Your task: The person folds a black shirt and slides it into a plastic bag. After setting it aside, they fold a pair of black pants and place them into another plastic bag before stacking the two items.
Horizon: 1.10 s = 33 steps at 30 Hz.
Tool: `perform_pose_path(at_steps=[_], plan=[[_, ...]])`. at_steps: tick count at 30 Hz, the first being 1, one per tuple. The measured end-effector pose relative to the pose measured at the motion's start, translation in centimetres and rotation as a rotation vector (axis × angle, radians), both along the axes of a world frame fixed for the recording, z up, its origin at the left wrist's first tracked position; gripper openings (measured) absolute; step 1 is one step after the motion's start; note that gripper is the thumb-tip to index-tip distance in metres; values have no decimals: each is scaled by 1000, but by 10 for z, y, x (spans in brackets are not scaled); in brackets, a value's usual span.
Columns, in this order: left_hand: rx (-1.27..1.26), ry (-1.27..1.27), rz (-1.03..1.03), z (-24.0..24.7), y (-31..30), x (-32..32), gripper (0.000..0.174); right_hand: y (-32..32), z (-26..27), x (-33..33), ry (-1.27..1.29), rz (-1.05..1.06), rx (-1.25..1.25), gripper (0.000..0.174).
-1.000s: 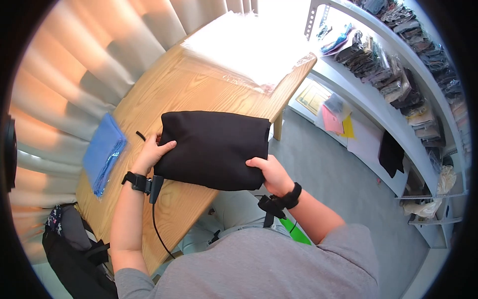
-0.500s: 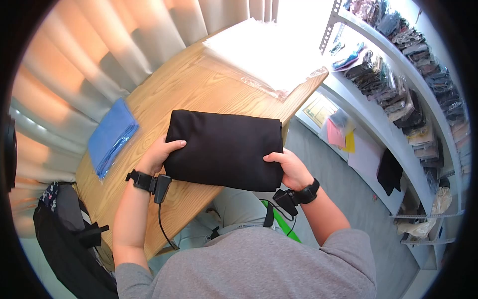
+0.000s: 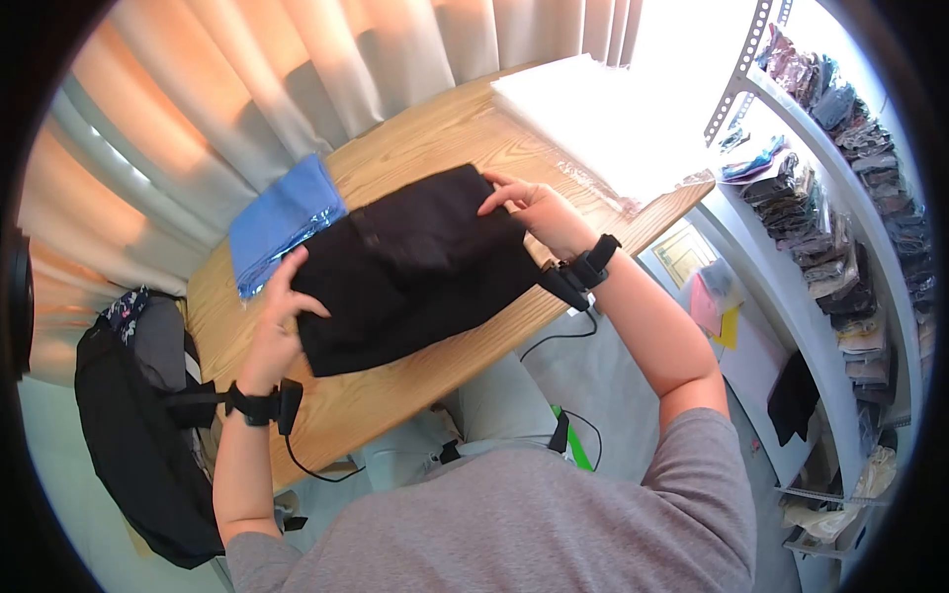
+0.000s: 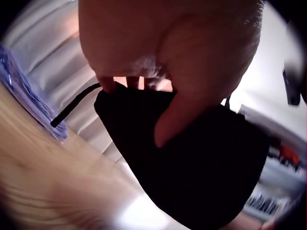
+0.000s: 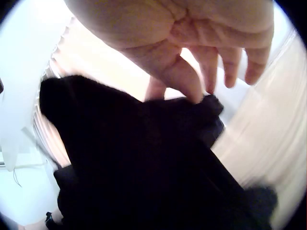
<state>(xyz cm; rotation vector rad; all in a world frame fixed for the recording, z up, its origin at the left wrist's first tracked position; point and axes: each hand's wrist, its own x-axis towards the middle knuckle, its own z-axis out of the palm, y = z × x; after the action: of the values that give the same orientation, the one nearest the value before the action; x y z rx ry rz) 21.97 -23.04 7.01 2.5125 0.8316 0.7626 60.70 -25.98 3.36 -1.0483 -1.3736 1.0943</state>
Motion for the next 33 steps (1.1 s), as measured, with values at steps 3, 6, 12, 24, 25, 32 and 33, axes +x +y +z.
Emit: perform_pose_path(at_steps=[3, 6, 12, 24, 25, 32, 33], plan=[[-130, 213, 50, -27, -25, -19, 34, -5, -17, 5, -173, -83, -239, 33], [-184, 180, 78, -29, -35, -26, 33, -22, -22, 1, -192, -110, -214, 30], [-149, 184, 8, -26, -45, 8, 61, -56, -14, -52, -705, -62, 129, 58], [-96, 463, 51, -29, -51, 68, 85, -55, -12, -43, -627, -231, 187, 23], [-215, 482, 19, -32, -50, 66, 83, -58, -17, -34, -612, -147, 139, 24], [-196, 596, 24, -41, -56, 68, 84, -29, -2, 66, -845, -699, -40, 37], [-187, 600, 30, -43, -57, 68, 84, -20, -10, 87, -1136, -854, 70, 33]])
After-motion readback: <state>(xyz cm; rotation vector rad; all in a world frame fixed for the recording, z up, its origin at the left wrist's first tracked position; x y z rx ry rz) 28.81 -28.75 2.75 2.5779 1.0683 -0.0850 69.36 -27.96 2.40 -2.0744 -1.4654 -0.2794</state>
